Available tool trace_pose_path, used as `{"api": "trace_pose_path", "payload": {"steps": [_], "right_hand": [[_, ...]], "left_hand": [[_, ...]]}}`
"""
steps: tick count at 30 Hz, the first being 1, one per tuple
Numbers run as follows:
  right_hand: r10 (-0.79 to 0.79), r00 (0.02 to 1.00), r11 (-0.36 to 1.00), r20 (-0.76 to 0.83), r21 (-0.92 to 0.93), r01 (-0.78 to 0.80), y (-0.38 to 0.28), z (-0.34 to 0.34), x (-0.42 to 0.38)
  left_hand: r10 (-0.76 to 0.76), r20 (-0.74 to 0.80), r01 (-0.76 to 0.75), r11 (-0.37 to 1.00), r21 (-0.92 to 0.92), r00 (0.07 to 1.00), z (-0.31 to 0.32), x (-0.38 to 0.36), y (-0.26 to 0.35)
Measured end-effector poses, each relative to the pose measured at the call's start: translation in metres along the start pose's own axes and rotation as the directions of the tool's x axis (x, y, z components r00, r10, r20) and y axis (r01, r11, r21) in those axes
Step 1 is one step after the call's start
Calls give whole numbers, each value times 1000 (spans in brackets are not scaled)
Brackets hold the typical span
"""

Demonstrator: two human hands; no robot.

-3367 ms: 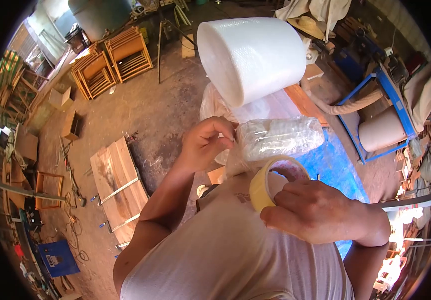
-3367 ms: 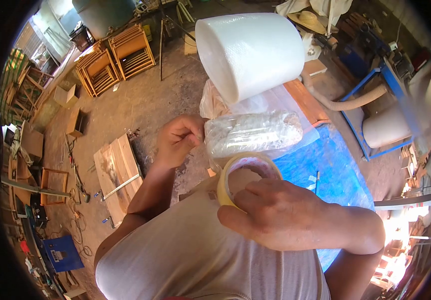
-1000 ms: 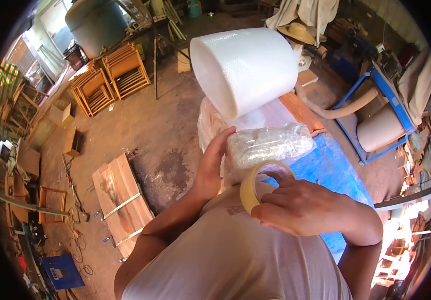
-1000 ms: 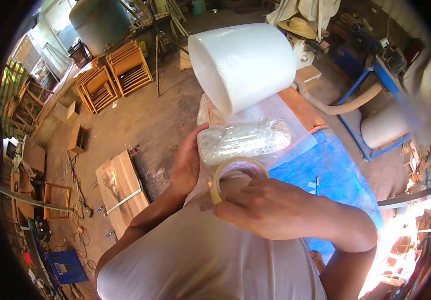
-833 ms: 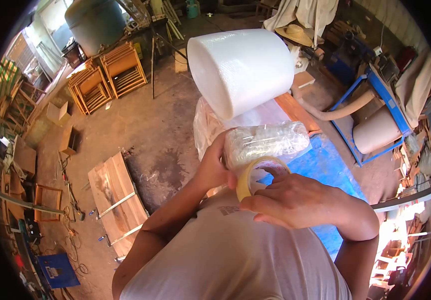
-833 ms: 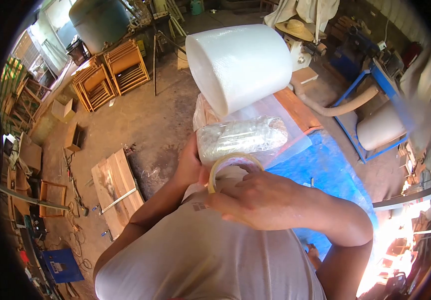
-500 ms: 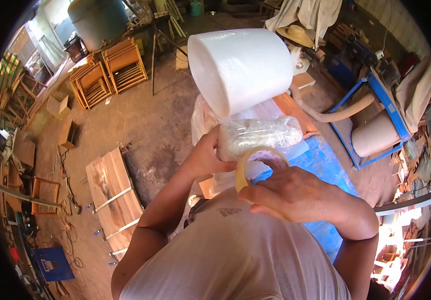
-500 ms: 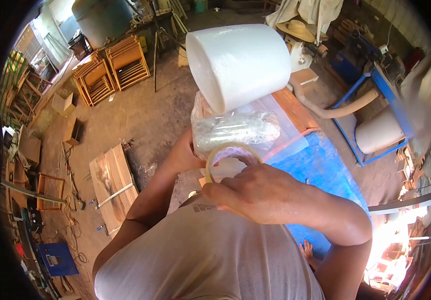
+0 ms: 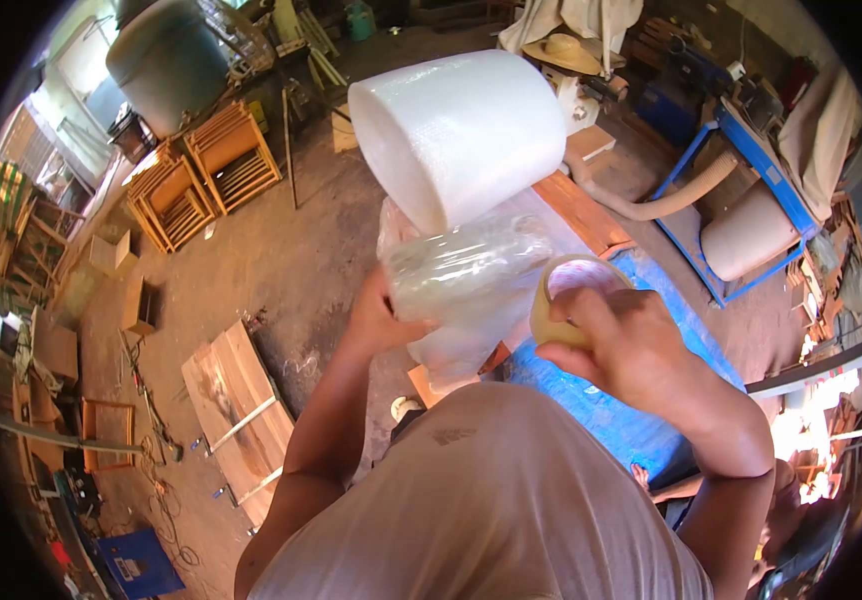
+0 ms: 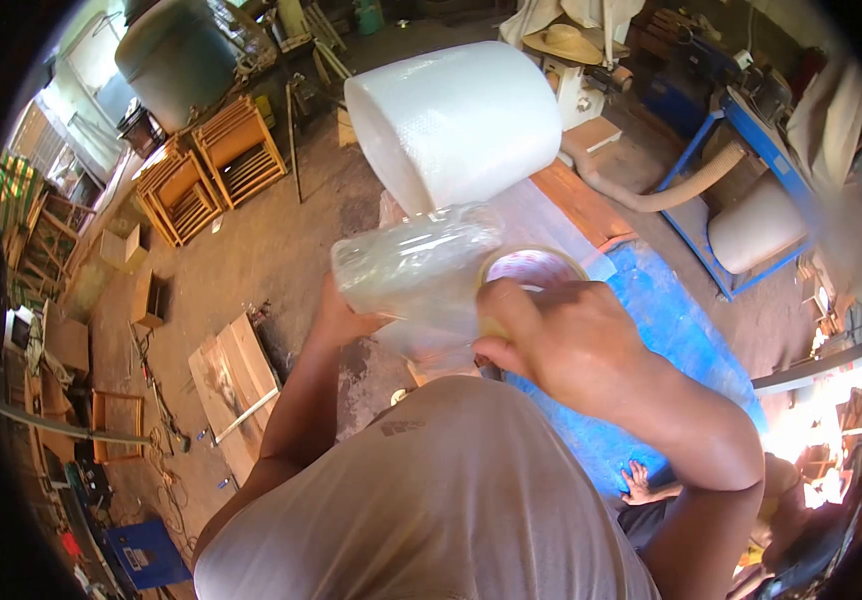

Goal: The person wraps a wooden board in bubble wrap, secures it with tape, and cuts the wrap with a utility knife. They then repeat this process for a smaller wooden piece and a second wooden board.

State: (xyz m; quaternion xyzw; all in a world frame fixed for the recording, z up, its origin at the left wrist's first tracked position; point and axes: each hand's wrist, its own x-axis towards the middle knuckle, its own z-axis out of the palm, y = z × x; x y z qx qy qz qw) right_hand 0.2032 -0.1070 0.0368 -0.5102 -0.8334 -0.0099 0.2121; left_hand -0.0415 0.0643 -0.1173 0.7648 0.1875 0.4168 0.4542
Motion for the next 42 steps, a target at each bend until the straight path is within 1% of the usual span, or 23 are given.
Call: {"api": "trace_pose_path", "payload": {"steps": [1, 2, 3, 4, 6, 10, 12, 15, 17, 19, 21, 22, 24, 27, 28, 29, 33, 36, 37, 38, 39, 40, 42], "right_hand": [[19, 998, 997, -61, -75, -23, 2, -1, -5], [19, 994, 996, -112, -83, -29, 8, 5, -9], [36, 993, 996, -114, -82, -46, 12, 6, -10], [24, 989, 993, -144, -114, -41, 16, 6, -11], [18, 981, 986, -191, -159, -49, 22, 8, -10], [56, 978, 982, -201, -165, -91, 31, 11, -8], [82, 974, 983, -209, -142, -114, 36, 14, -5], [137, 970, 982, -203, -99, -159, 41, 19, -1], [120, 960, 987, -254, -76, -143, 42, 21, 3], [138, 959, 986, -248, -61, -158, 43, 22, 3], [151, 958, 985, -243, -50, -168, 42, 21, 4], [162, 959, 982, -234, -54, -179, 42, 21, 5], [176, 958, 980, -226, -54, -193, 40, 20, 6], [200, 955, 979, -217, 1, -205, 41, 20, 5], [198, 956, 977, -217, -27, -209, 44, 20, 3], [197, 957, 975, -214, -57, -214, 47, 21, 2], [243, 949, 966, -200, -34, -255, 54, 25, 5], [226, 950, 973, -214, 8, -229, 53, 24, 6], [254, 951, 967, -176, 14, -256, 53, 22, 7], [279, 950, 960, -139, 17, -280, 53, 20, 8], [279, 950, 960, -141, 17, -280, 53, 20, 9], [274, 952, 962, -138, 35, -272, 53, 20, 10], [273, 953, 962, -135, 55, -268, 52, 21, 12]], "left_hand": [[-2, 13, 2, 1000, -8, 1000, -1, -2, 0], [-52, -1, 51, 995, -91, 999, -2, -4, 2], [-102, -8, 99, 980, -170, 995, -3, -6, 3], [-108, 9, 108, 979, -171, 994, -4, -8, 5], [-102, 13, 103, 994, -42, 995, -6, -7, 7], [-79, 36, 82, 993, -79, 996, -6, -11, 5], [-85, 14, 85, 996, -14, 996, -8, -14, 8], [-85, 48, 85, 996, 1, 995, -11, -19, 1], [-72, 39, 72, 997, 0, 997, -8, -20, 0], [-62, 27, 62, 998, 0, 998, -8, -25, -1], [-161, -2, 160, 984, -82, 987, -10, -29, -4], [-164, 5, 164, 983, -82, 986, -10, -28, -4], [-127, -23, 124, 987, -100, 992, -11, -27, -3], [-115, -46, 110, 989, -95, 992, -12, -28, -9], [-120, -36, 116, 989, -97, 992, -13, -28, -11], [-122, -4, 122, 991, -55, 992, -15, -28, -12], [-145, 53, 143, 989, 31, 988, -21, -33, -20], [-144, 64, 145, 989, -9, 987, -21, -37, -21], [-146, 68, 147, 989, -8, 987, -21, -39, -25], [-51, 90, 44, 997, 71, 995, -22, -40, -30], [43, 117, -60, 987, 146, 992, -23, -42, -35], [42, 119, -60, 987, 147, 992, -23, -44, -37], [-16, 115, 10, 999, 54, 993, -24, -50, -39]]}}
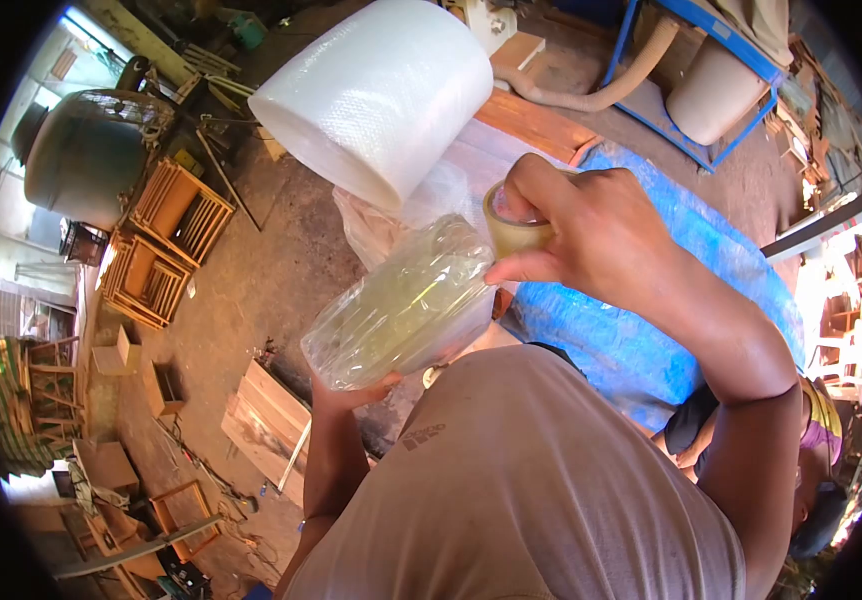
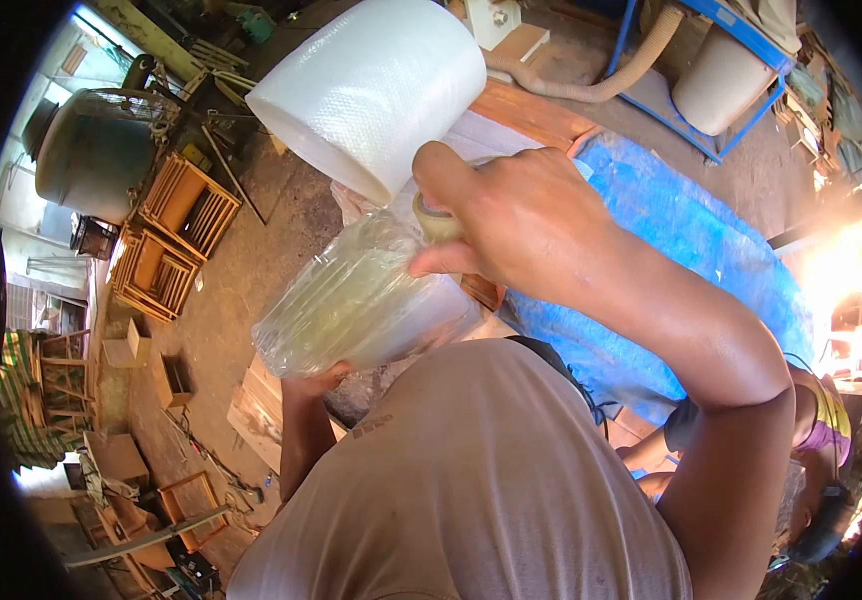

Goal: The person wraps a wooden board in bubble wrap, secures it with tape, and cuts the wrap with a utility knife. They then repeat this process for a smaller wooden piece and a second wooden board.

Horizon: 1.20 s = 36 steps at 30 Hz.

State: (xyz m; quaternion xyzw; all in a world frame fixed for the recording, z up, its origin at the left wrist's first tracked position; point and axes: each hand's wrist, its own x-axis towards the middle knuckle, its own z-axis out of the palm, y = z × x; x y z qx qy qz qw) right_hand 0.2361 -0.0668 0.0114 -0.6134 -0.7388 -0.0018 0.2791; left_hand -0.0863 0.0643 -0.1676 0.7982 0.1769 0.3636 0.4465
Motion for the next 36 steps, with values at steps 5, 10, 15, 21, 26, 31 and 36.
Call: {"api": "trace_pose_path", "payload": {"steps": [5, 10, 15, 21, 26, 31, 36], "right_hand": [[-90, 994, 985, 61, 151, 80, 6, 3, 8], [-237, 957, 946, 170, 266, 187, 17, 3, 22], [-317, 929, 928, 193, 267, 262, 17, 8, 26], [-364, 919, 903, 154, 298, 308, 22, 6, 24], [-404, 903, 823, 146, 490, 289, 43, -3, 10], [-431, 900, 838, 66, 400, 372, 53, -3, 3], [-407, 911, 861, 68, 362, 358, 52, 3, 13]], "left_hand": [[-70, 36, 72, 995, -66, 997, -6, -12, 17], [-449, 143, 457, 889, -30, 882, -13, 3, 70], [-72, -398, -76, 936, -344, 914, 37, 38, 132], [-238, -310, 223, 971, -83, 920, 20, 12, 130], [-179, -317, 155, 983, -99, 931, 14, 1, 132], [-258, -348, 203, 961, -188, 901, 22, -10, 140], [-135, -292, 136, 991, -17, 947, 17, -32, 127]]}}
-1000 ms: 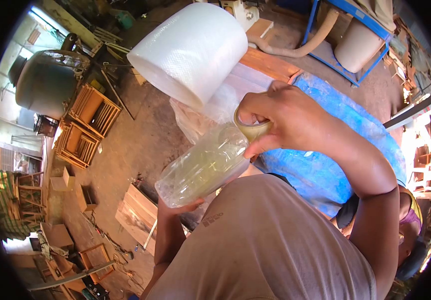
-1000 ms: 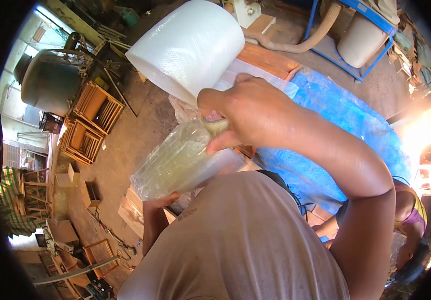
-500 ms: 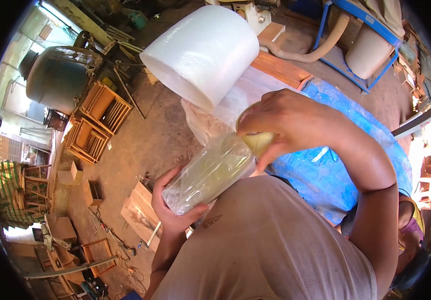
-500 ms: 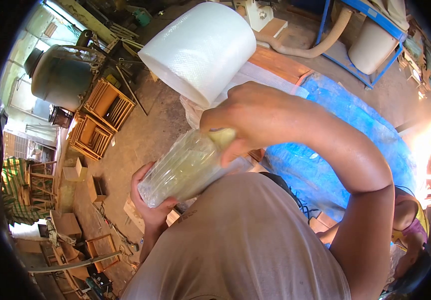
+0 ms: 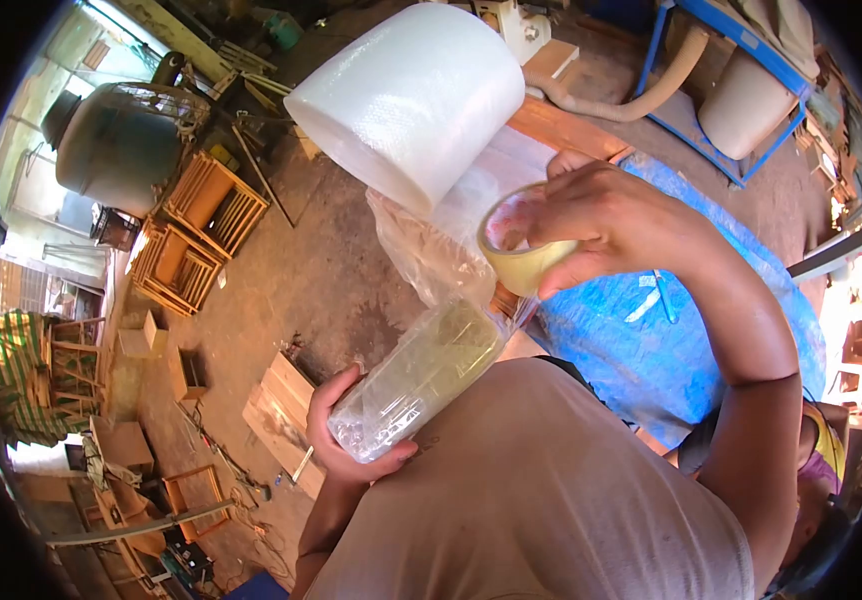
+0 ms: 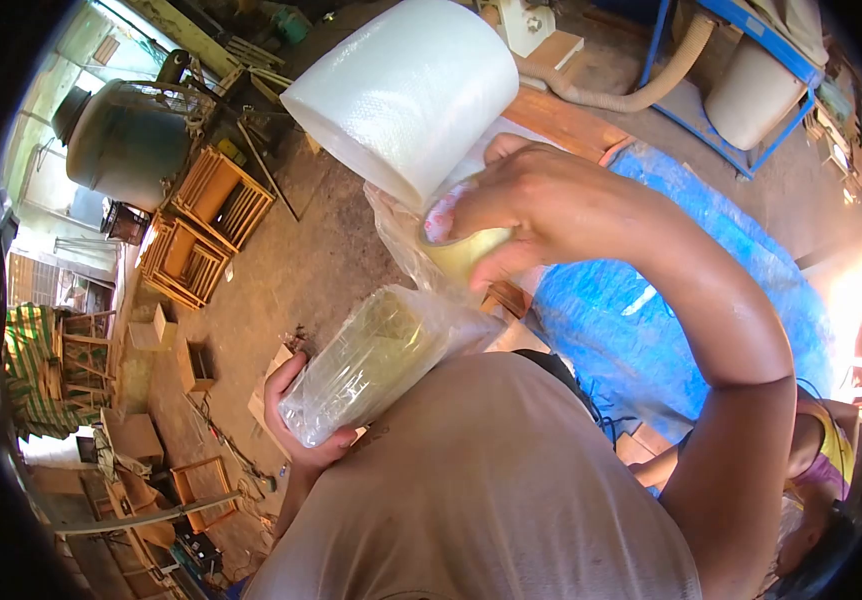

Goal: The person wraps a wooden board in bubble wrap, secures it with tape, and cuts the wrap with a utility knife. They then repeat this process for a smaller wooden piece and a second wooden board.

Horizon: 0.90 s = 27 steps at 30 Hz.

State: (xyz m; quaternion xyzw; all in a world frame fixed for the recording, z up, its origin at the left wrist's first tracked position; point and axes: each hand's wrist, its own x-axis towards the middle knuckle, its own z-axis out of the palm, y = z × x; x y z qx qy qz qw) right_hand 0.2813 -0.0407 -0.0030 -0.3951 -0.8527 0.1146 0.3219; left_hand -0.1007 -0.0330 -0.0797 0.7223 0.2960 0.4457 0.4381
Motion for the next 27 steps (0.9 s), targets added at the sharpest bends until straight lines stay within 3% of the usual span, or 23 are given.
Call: {"api": "trace_pose_path", "payload": {"steps": [4, 6, 12, 16, 18, 19, 20, 21, 22, 24, 25, 27], "right_hand": [[-119, 992, 992, 36, 36, 117, -1, 1, 24], [-146, 986, 989, 75, 42, 143, 1, 6, 36], [-436, 889, 897, 139, 141, 418, 0, 29, 72], [-502, 848, 850, 172, 278, 447, -9, 39, 77], [-524, 839, 827, 147, 324, 460, -11, 45, 77], [-529, 842, 814, 110, 347, 466, -12, 47, 76], [-513, 849, 826, 127, 341, 448, -16, 48, 76], [-519, 844, 821, 135, 354, 448, -17, 47, 76], [-511, 848, 827, 141, 347, 441, -18, 46, 78], [-510, 847, 829, 153, 350, 436, -19, 49, 82], [-532, 839, 816, 115, 331, 473, -20, 51, 85], [-558, 826, 800, 80, 314, 510, -21, 55, 88]], "left_hand": [[-3, -25, 1, 997, -74, 1000, 2, -7, -2], [50, 61, -42, 991, -126, 997, -2, -11, -4], [120, 217, -103, 991, -87, 969, -9, -10, 3], [139, 289, -112, 988, -111, 947, -16, -2, 1], [321, 360, -215, 928, -305, 876, -18, 5, -6], [312, 344, -211, 930, -300, 886, -15, 2, -4], [20, 233, 103, 858, -503, 972, -9, 1, 2], [-295, 189, 340, 632, -696, 936, -4, 1, 6], [-299, 178, 334, 631, -701, 937, -4, 7, 6], [-392, 410, 561, 460, -688, 824, -6, 31, 2], [-396, 399, 554, 458, -695, 827, -5, 40, 3], [-247, 520, 567, 508, -649, 817, 2, 59, 7]]}}
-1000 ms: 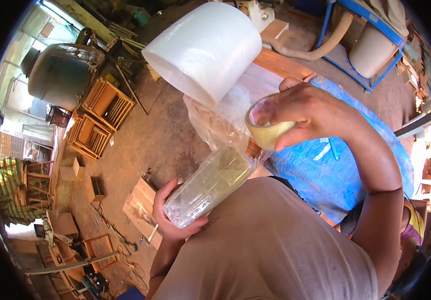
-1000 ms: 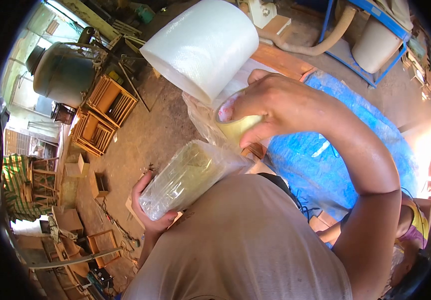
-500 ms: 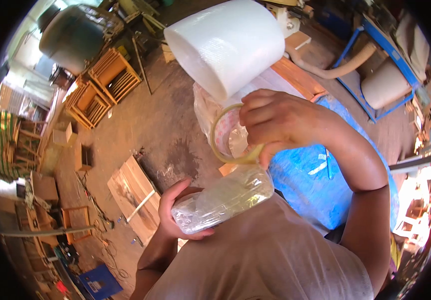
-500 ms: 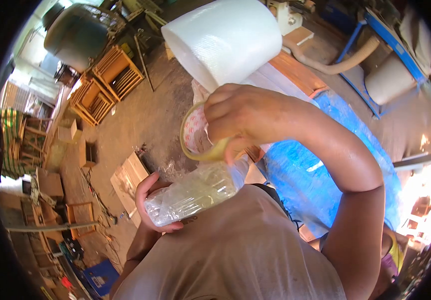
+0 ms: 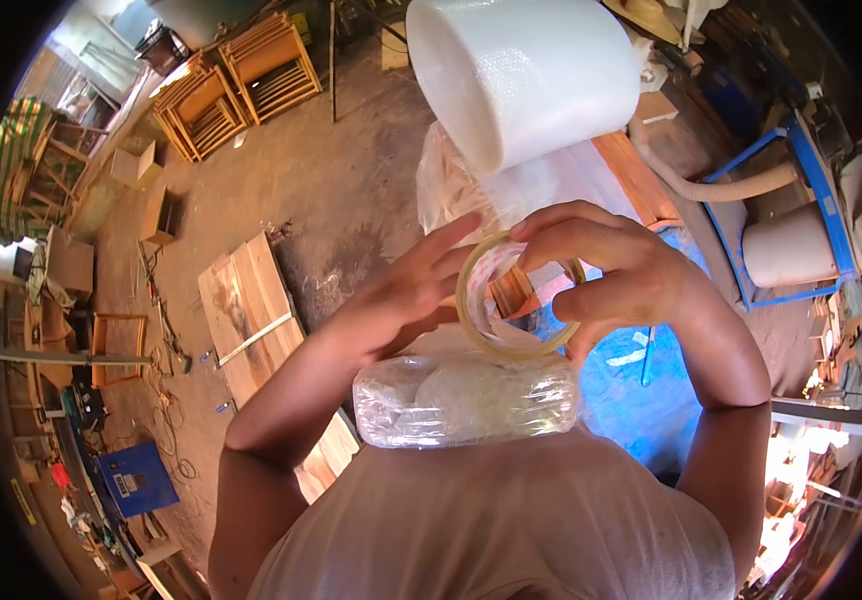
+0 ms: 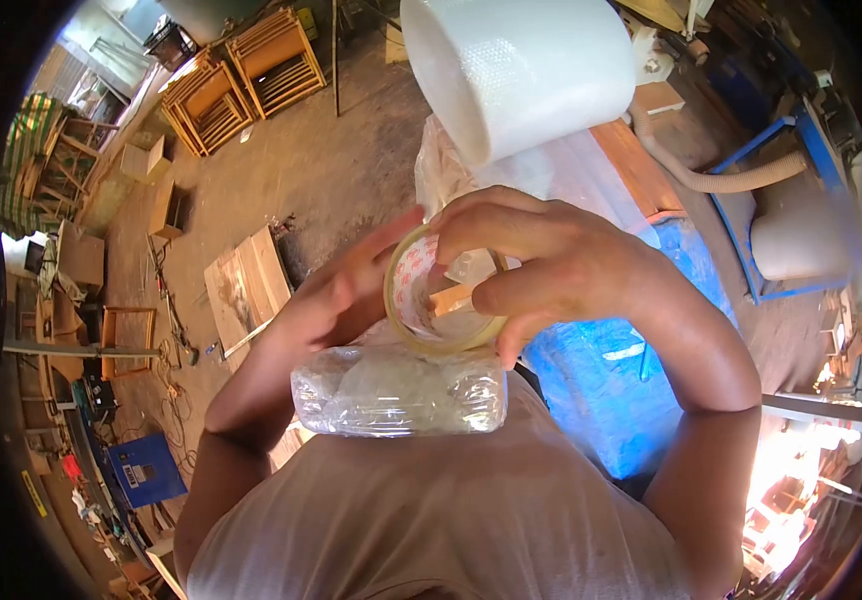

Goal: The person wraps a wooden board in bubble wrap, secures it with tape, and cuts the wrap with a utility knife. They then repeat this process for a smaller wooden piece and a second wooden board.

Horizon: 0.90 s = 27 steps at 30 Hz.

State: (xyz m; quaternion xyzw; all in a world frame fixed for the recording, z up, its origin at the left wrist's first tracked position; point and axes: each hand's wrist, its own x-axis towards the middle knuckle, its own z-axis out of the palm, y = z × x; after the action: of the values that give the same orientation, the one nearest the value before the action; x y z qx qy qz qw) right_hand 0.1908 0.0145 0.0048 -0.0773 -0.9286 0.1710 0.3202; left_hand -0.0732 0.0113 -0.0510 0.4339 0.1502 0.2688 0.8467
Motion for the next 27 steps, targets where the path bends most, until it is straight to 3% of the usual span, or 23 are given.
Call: {"api": "trace_pose_path", "payload": {"steps": [1, 2, 3, 5, 6, 8, 10, 11, 12, 15, 17, 22, 25, 27], "right_hand": [[16, 1000, 1000, -12, -12, -16, 0, 3, 1], [35, 999, 999, -25, -26, -35, -1, 5, 0], [41, 999, 999, -24, -31, -42, -3, 8, -3], [212, 912, 967, -351, -58, -247, -8, 15, -15], [260, 870, 954, -420, -28, -299, -8, 24, -32], [357, 688, 933, -632, 198, -301, -11, 57, -56], [569, 657, 768, -494, 604, -212, -24, 82, -77], [603, 638, 707, -479, 691, -151, -33, 95, -76], [604, 680, 704, -417, 678, -210, -37, 108, -86], [631, 585, 727, -510, 651, -217, -50, 117, -72], [575, 648, 808, -500, 468, -357, -49, 116, -77], [530, 664, 846, -527, 385, -369, -58, 112, -73], [547, 650, 834, -528, 413, -367, -60, 111, -78], [544, 646, 837, -535, 394, -379, -63, 111, -78]], "left_hand": [[38, -18, -40, 990, -136, 999, 4, 10, -1], [38, -16, -40, 990, -139, 999, 5, 15, -1], [2, -59, -4, 1000, -29, 998, 7, 21, -1], [-61, -162, 84, 987, 134, 985, 12, 24, 4], [-67, -147, 87, 987, 133, 987, 12, 24, 5], [-9, -229, 7, 1000, -12, 973, 13, 23, 3], [27, -289, -31, 999, -9, 957, 19, 31, 3], [40, -325, -42, 999, -1, 945, 20, 33, 2], [53, -360, -53, 999, 9, 931, 21, 35, 3], [36, -444, -20, 999, 40, 895, 30, 38, 7], [54, -432, -17, 996, 88, 900, 33, 40, 10], [81, -381, 31, 960, 277, 921, 10, 45, 28], [-51, -296, 148, 938, 312, 954, 0, 52, 51], [-234, -204, 295, 884, 363, 951, -1, 51, 70]]}}
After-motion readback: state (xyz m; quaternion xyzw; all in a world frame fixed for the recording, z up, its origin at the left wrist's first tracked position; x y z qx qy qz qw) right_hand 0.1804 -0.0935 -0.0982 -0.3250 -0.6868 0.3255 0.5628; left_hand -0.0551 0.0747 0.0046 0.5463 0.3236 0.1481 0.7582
